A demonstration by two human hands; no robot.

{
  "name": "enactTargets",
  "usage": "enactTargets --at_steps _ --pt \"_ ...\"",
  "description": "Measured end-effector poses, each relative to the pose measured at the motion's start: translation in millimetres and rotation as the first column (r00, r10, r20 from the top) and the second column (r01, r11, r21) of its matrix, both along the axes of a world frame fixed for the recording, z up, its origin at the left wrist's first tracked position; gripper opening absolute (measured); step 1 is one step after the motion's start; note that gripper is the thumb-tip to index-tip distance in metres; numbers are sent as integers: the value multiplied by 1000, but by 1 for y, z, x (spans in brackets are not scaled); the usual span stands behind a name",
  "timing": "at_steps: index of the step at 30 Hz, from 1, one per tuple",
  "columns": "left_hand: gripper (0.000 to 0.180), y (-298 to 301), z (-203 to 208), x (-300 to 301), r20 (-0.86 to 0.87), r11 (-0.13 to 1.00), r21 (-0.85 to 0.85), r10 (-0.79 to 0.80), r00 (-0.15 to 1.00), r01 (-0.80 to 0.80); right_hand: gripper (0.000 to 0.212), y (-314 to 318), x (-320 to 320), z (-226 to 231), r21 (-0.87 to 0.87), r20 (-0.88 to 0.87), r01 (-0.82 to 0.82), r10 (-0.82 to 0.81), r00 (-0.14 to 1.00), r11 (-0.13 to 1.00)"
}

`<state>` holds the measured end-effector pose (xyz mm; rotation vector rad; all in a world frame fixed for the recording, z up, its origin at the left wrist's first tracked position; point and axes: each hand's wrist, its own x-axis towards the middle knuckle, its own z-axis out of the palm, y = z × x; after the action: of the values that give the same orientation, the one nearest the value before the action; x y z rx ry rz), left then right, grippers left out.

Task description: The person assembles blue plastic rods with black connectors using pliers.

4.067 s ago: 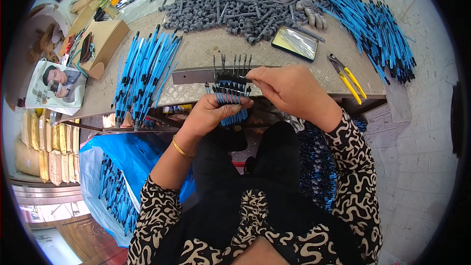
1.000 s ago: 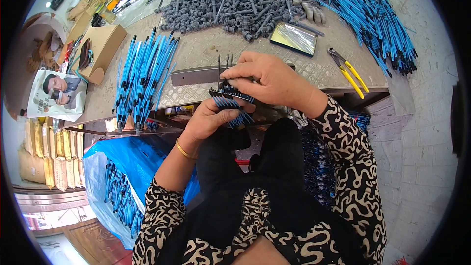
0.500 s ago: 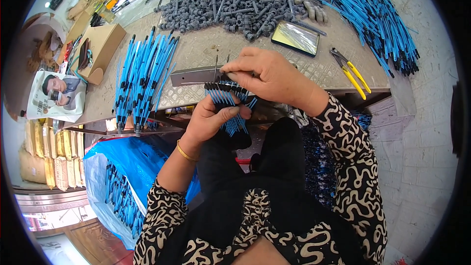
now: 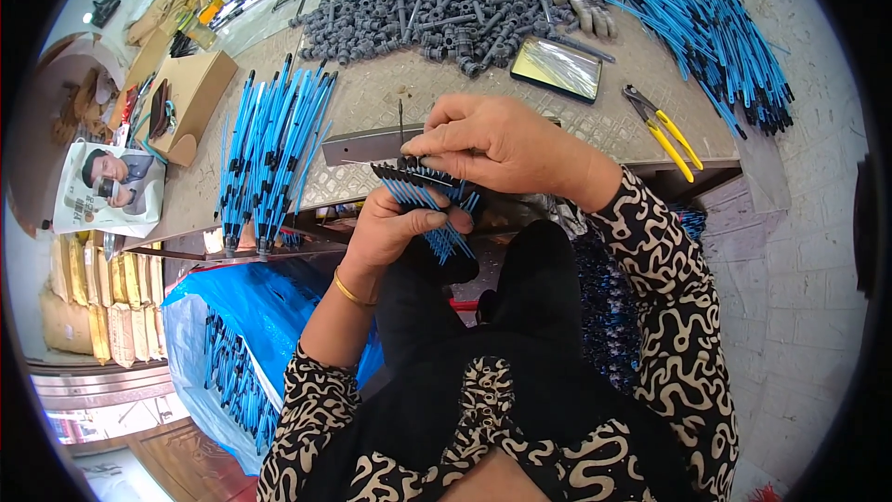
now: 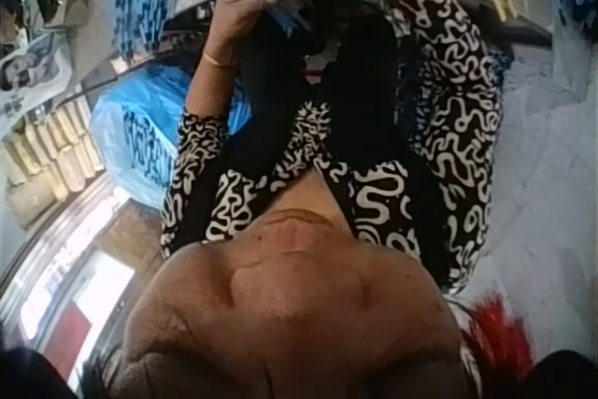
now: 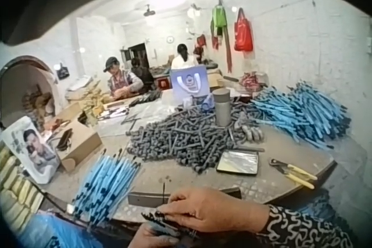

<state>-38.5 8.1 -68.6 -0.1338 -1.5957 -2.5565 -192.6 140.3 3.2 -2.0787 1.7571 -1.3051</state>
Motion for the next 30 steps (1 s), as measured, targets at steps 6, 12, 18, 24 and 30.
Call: enactTargets --at_steps 6,12,18,24,30 --pt "14 -1 1 1 -7 1000 -21 -13 1000 13 18 1 13 -1 -70 2 86 -86 996 994" --pt "15 -2 5 1 4 995 -84 -52 999 53 17 0 14 -2 -128 2 55 -55 998 990" --pt "16 -3 5 0 53 968 -239 -64 997 74 13 0 24 -5 -131 38 169 -165 985 977" --pt "16 6 10 -3 137 908 -410 -32 990 86 10 0 23 -2 -81 16 201 -200 980 976" --pt "18 17 7 -6 225 888 -455 45 973 64 14 -6 15 -4 -57 -142 344 -349 926 937"
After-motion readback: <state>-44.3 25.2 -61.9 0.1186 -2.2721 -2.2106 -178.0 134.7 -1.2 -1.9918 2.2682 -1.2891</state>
